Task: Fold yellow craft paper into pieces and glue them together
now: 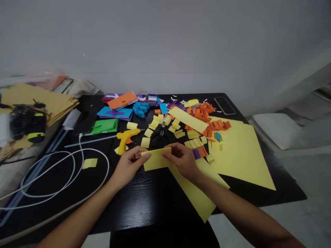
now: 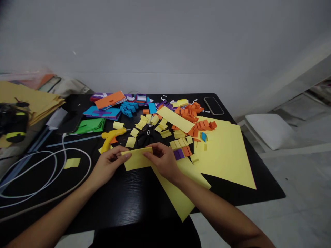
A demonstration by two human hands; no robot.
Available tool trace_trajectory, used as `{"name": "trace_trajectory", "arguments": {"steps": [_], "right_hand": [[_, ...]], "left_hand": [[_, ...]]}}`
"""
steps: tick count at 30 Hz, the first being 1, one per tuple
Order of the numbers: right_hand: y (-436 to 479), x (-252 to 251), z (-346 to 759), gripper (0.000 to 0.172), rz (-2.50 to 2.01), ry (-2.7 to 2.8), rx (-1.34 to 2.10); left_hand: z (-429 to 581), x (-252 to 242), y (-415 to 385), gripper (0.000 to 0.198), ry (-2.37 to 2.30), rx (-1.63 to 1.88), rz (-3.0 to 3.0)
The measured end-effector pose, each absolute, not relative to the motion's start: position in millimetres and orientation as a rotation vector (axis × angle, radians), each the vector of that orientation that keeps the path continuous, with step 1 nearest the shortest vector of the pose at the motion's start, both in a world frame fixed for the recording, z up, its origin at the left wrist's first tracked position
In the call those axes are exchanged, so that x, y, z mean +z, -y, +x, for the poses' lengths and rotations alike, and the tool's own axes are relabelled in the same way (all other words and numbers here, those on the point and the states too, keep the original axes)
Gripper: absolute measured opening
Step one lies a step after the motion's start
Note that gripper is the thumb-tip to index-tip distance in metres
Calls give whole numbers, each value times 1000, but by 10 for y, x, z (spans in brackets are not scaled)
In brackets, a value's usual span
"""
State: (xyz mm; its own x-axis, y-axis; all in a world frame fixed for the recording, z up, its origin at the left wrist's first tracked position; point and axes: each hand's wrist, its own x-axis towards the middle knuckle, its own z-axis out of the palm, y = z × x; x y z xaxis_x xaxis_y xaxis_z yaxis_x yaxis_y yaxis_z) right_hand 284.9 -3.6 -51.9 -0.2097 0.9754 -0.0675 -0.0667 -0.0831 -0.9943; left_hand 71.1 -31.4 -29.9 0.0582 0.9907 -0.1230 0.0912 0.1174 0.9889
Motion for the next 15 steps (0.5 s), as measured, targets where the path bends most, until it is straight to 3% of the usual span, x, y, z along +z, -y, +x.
{"name": "trace_trajectory", "arguments": {"steps": [5,15], "right_hand": [[47,-489,2845,20,-1128,1333,1357],[35,-432,2869,22,-1182,1324,1290]], "left_hand": [[694,-312,329,26,-1377,1082,1285],[673,-319,317,32,-1449,1119,1235]]}}
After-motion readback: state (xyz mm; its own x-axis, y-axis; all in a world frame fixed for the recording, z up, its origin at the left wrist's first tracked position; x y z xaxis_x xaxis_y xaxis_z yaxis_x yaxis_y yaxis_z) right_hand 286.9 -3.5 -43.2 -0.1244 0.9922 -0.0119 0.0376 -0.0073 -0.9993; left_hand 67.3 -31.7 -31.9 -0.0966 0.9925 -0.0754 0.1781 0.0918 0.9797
